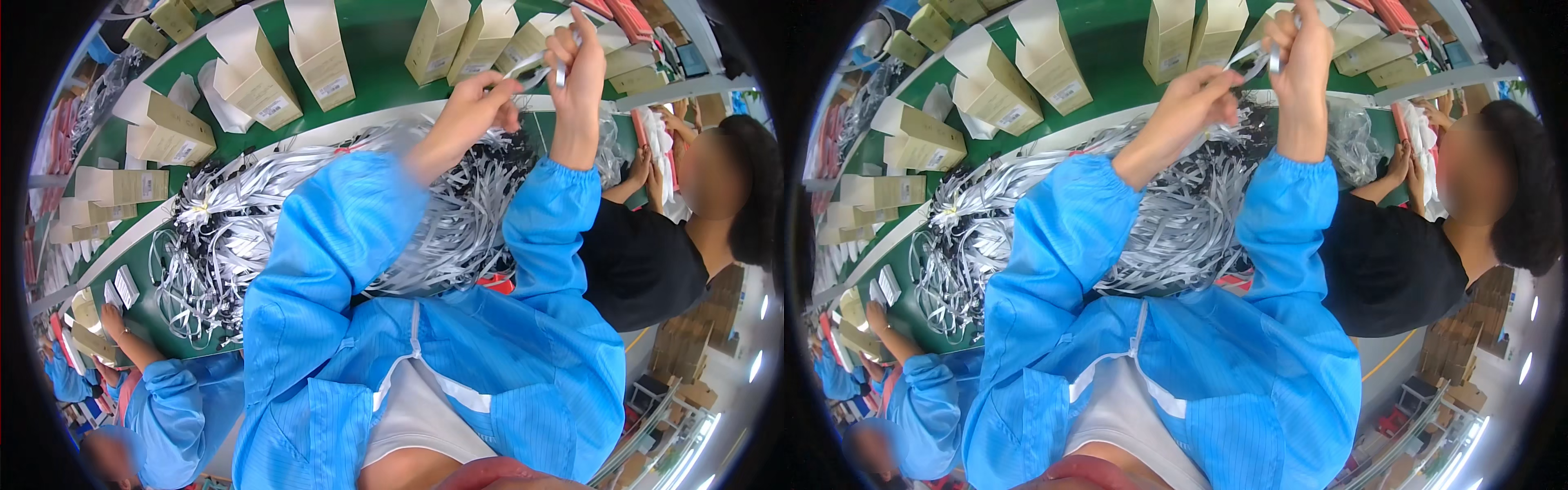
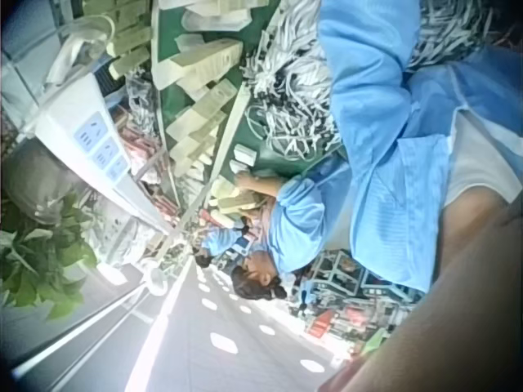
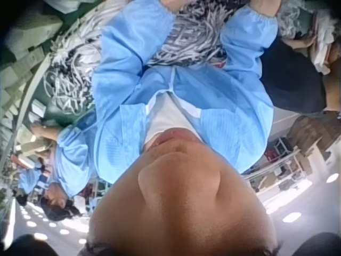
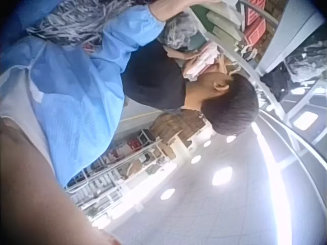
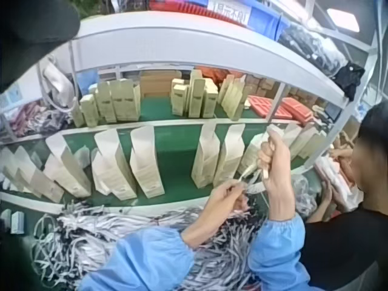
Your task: Organizing and bundling large quantities of white electrical wires on a production line and placing them into boxes.
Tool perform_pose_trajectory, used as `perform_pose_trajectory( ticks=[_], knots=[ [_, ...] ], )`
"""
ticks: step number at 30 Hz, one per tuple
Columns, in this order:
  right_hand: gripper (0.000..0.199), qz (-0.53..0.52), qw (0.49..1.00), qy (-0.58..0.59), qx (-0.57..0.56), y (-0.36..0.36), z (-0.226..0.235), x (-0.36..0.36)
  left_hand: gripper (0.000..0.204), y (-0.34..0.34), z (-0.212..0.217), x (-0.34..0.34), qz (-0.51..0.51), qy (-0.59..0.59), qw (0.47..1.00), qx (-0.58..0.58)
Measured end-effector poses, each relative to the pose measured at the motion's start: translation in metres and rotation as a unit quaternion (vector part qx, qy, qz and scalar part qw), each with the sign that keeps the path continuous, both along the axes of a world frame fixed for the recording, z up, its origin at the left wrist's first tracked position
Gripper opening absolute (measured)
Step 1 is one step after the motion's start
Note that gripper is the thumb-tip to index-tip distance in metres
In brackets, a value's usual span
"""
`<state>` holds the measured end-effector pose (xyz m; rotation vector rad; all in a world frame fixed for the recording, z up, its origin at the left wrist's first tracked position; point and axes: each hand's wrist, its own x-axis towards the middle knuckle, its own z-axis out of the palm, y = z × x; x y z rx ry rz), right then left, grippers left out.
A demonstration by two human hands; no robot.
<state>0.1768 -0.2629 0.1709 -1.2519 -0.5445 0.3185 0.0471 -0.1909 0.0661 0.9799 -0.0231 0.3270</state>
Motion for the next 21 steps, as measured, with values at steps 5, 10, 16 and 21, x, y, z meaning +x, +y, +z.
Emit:
perform_pose_trajectory(
  ticks=[5,10,16,21],
  knots=[
    [0.028,0.304,0.897,0.188,0.259,0.045,0.019,0.054,0.03,0.019,0.031,0.036,0.137,-0.046,0.989,0.039],
    [0.029,0.217,0.952,0.023,0.213,0.062,0.009,0.077,0.041,0.01,0.025,0.019,0.28,-0.002,0.932,0.231],
    [0.037,0.044,0.982,-0.178,0.047,0.096,-0.027,0.048,0.059,0.027,-0.005,0.019,0.477,-0.018,0.763,0.435],
    [0.039,0.059,0.99,-0.061,0.112,0.08,-0.019,0.062,0.072,0.023,0.0,0.052,0.476,-0.047,0.768,0.425]
  ],
)
